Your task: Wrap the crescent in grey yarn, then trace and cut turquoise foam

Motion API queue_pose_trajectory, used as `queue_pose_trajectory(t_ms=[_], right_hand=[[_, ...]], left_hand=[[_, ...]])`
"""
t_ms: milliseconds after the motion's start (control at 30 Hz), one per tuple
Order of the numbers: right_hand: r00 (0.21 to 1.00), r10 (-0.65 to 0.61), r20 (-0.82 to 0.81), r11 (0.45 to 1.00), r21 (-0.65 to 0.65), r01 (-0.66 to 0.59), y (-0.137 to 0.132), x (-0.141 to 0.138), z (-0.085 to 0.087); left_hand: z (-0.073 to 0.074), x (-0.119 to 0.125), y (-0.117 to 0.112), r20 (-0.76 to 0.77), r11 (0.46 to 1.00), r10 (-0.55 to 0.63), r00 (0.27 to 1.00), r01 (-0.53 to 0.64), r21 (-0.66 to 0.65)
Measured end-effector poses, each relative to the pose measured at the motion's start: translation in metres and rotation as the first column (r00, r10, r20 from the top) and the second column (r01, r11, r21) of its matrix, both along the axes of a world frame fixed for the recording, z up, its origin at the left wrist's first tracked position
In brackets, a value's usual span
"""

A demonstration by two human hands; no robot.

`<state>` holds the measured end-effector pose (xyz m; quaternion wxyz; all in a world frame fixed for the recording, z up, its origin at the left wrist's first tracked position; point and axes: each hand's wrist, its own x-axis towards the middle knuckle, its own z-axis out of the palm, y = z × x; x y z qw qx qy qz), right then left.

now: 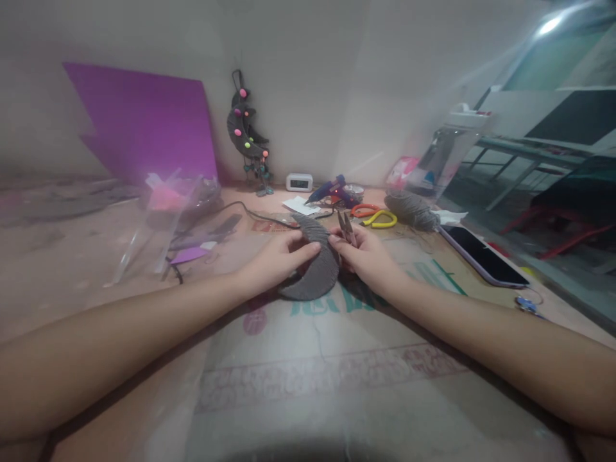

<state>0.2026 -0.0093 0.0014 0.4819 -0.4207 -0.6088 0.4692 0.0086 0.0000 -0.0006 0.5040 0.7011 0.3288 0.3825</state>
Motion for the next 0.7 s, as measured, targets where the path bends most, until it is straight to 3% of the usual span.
queue_pose_trajectory(t_ms=[167, 400, 600, 700], right_hand=[[1.000, 0.023, -0.004, 1.000, 0.003, -0.023, 0.0004, -0.0010, -0.0007], [0.998, 0.056, -0.018, 0.998, 0.011, -0.056, -0.0014, -0.0033, -0.0008], [0.999, 0.047, 0.021, 0.998, 0.045, -0.048, -0.0022, -0.0036, 0.0005], [0.998, 0.046, 0.035, 0.998, 0.035, -0.048, -0.0026, -0.0029, 0.0006]], left_hand=[[-0.0063, -0.0016, 0.0026, -0.027, 0.999, -0.011, 1.000, 0.012, 0.047], [-0.0003, -0.0012, 0.0048, -0.022, 0.996, 0.012, 1.000, -0.010, 0.094], [-0.0005, -0.0011, 0.0033, -0.044, 0.997, -0.005, 0.999, 0.008, 0.082], [0.0012, -0.0007, 0.0005, -0.026, 1.000, 0.013, 1.000, -0.013, 0.012]])
